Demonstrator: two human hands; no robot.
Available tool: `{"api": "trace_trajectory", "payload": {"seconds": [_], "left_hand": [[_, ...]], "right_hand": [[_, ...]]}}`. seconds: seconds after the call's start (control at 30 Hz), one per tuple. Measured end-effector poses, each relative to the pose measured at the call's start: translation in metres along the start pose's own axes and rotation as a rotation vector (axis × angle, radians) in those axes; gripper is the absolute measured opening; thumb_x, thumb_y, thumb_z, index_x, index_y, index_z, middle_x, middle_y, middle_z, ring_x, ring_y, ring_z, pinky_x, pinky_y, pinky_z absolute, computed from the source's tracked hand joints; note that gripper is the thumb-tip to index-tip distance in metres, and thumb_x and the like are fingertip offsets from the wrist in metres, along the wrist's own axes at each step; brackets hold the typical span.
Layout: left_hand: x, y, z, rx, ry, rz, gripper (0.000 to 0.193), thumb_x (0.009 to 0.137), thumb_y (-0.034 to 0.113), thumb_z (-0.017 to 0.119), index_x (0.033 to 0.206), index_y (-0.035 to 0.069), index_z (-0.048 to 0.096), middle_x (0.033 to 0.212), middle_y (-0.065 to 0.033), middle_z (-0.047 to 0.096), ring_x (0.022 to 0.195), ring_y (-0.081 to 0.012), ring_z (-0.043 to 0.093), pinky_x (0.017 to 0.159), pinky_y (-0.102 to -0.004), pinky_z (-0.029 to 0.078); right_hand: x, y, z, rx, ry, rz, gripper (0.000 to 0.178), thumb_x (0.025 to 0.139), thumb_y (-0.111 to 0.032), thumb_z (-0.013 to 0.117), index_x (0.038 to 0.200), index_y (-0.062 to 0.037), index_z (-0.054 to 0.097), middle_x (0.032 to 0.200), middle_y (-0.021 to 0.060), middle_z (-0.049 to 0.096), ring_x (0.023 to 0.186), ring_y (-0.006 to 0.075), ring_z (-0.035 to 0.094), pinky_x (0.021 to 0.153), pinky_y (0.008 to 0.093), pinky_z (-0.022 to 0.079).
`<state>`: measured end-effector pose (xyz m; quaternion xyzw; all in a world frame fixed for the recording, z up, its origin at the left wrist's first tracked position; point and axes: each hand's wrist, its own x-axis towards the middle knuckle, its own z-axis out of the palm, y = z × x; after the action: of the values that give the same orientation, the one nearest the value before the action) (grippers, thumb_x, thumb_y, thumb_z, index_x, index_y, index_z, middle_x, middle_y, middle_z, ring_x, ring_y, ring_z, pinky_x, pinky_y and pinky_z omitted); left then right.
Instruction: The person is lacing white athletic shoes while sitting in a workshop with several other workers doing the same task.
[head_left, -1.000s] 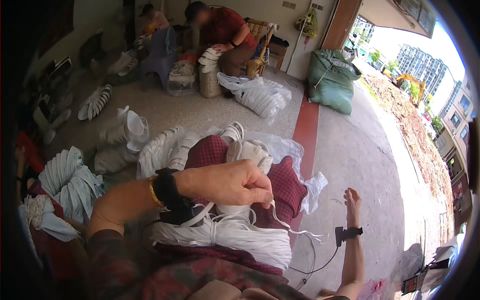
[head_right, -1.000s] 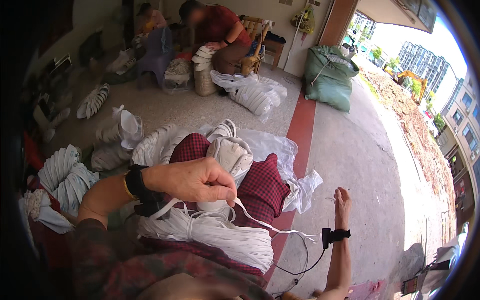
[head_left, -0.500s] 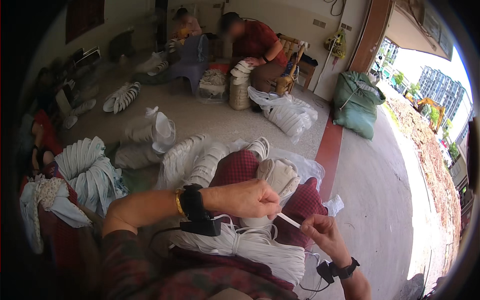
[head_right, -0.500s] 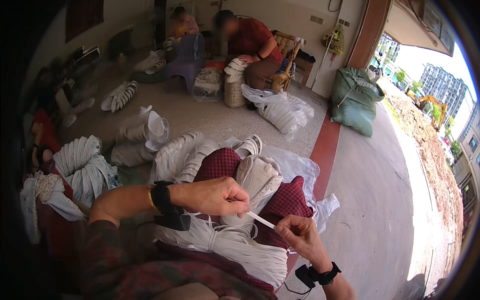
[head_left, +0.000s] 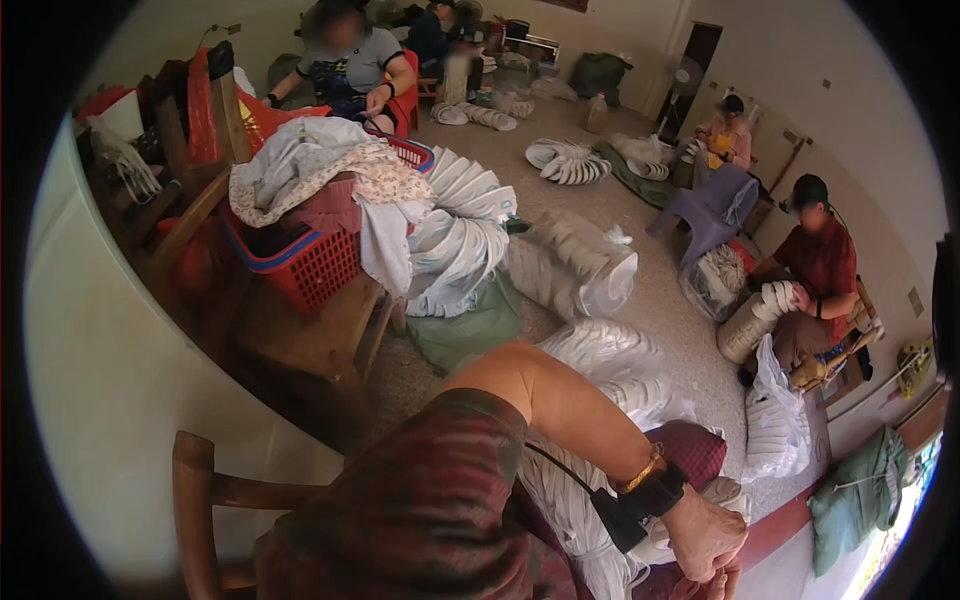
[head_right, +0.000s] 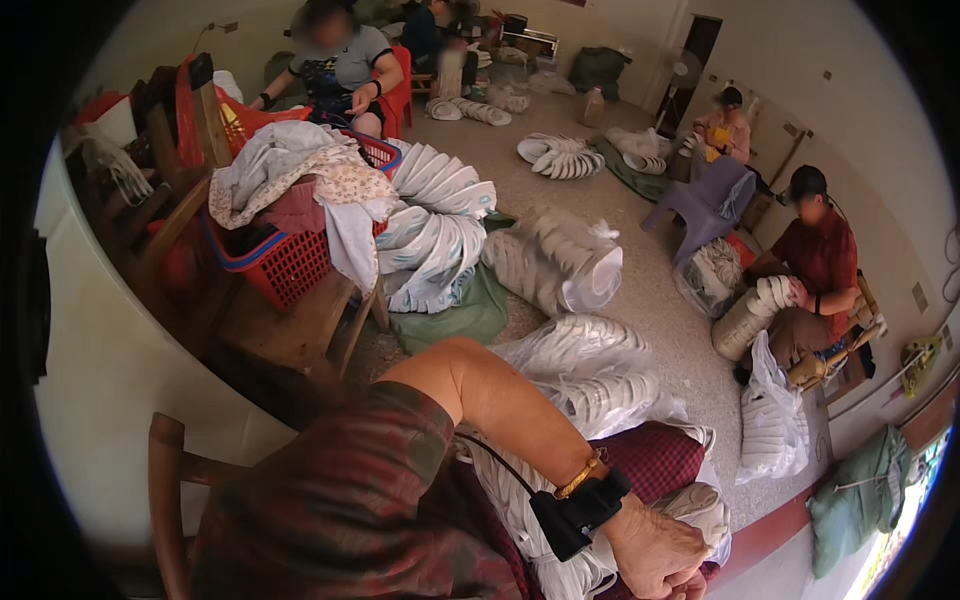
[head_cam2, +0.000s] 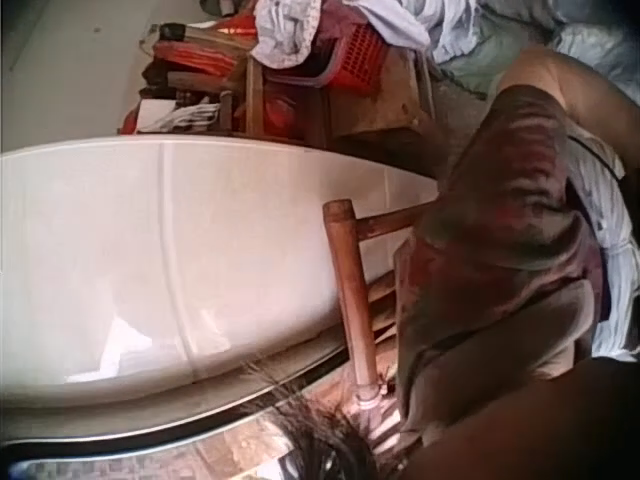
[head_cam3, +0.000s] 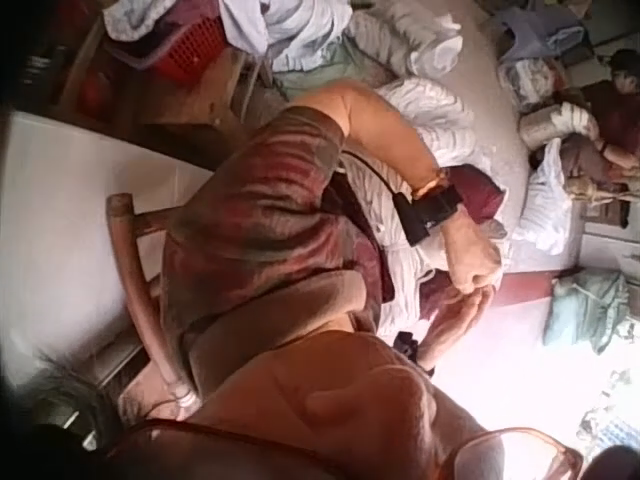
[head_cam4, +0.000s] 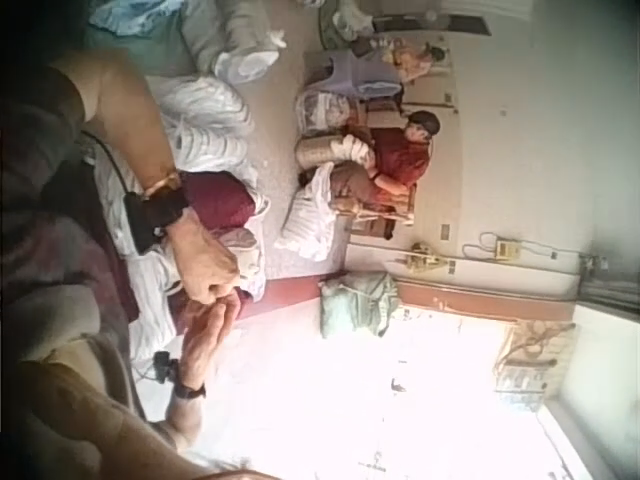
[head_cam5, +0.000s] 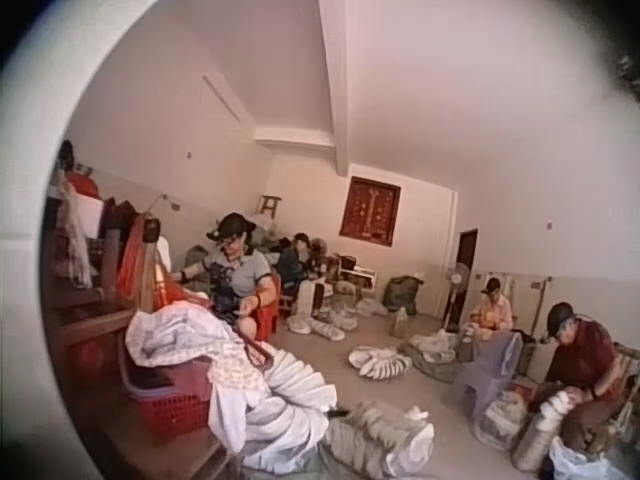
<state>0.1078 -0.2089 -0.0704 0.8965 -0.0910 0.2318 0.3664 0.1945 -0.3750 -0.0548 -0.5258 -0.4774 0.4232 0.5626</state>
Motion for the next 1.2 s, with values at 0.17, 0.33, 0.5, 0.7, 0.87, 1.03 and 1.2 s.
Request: {"api": "trace_trajectory", "payload": {"seconds": [0.17,0.33,0.5,0.7,0.87,1.03,1.2], "left_hand": [[-0.036,-0.007,-0.011,-0.022,0.056,-0.128,0.027,0.074,0.014,0.060,0.057,-0.006,0.060,0.052,-0.0195,0.054,0.048,-0.0290,0.055,0.049,-0.0452,0.042],[-0.037,-0.019,-0.002,-0.123,0.159,-0.145,0.029,0.077,0.016,0.062,0.059,-0.006,0.061,0.054,-0.0231,0.055,0.049,-0.0313,0.056,0.051,-0.0455,0.042],[-0.043,-0.036,-0.033,0.150,0.311,-0.180,0.025,0.076,0.020,0.073,0.087,-0.001,0.066,0.100,-0.0218,0.061,0.090,-0.0319,0.060,0.073,-0.0439,0.045],[-0.100,-0.120,-0.021,0.166,0.350,-0.367,0.086,0.083,0.036,0.075,0.153,0.013,0.032,0.157,-0.0232,0.022,0.141,-0.0434,0.031,0.113,-0.0558,0.031],[-0.096,-0.124,-0.015,0.124,0.411,-0.383,0.080,0.083,0.029,0.074,0.150,0.012,0.035,0.155,-0.0266,0.025,0.139,-0.0457,0.035,0.115,-0.0543,0.032],[-0.099,-0.136,-0.017,0.026,0.419,-0.336,0.073,0.089,0.041,0.065,0.151,0.015,0.036,0.157,-0.0241,0.025,0.143,-0.0444,0.031,0.113,-0.0576,0.030],[-0.095,-0.138,-0.022,-0.018,0.356,-0.342,0.072,0.091,0.040,0.063,0.152,0.016,0.035,0.158,-0.0233,0.024,0.143,-0.0437,0.030,0.114,-0.0571,0.029]], "right_hand": [[0.014,0.010,-0.011,-0.135,0.000,0.183,0.020,0.102,-0.025,0.060,0.109,-0.0060,0.061,0.068,-0.0056,0.045,0.055,0.0017,0.034,0.047,0.0171,0.027],[0.024,0.008,-0.019,-0.189,-0.047,0.183,0.016,0.100,-0.022,0.066,0.100,-0.0065,0.064,0.070,-0.0068,0.051,0.055,-0.0006,0.035,0.047,0.0166,0.023],[0.044,0.044,-0.073,-0.507,0.187,-0.192,0.022,0.101,-0.024,0.064,0.098,-0.0027,0.062,0.092,0.0032,0.061,0.088,0.0122,0.055,0.084,0.0270,0.046],[0.063,0.092,-0.122,-0.615,0.435,-0.123,0.023,0.103,-0.022,0.059,0.099,-0.0002,0.053,0.090,0.0089,0.053,0.082,0.0167,0.052,0.080,0.0299,0.049],[0.085,0.110,-0.152,-0.483,0.272,-0.040,0.017,0.105,-0.015,0.052,0.097,0.0001,0.051,0.089,0.0082,0.050,0.079,0.0164,0.049,0.073,0.0309,0.049],[0.094,0.122,-0.175,-0.336,0.240,0.022,0.021,0.103,-0.019,0.056,0.096,0.0013,0.055,0.084,0.0097,0.055,0.075,0.0173,0.052,0.067,0.0324,0.047],[0.102,0.118,-0.178,-0.302,0.213,0.097,0.021,0.103,-0.020,0.058,0.096,-0.0007,0.057,0.084,0.0065,0.055,0.075,0.0148,0.050,0.067,0.0297,0.045]]}}
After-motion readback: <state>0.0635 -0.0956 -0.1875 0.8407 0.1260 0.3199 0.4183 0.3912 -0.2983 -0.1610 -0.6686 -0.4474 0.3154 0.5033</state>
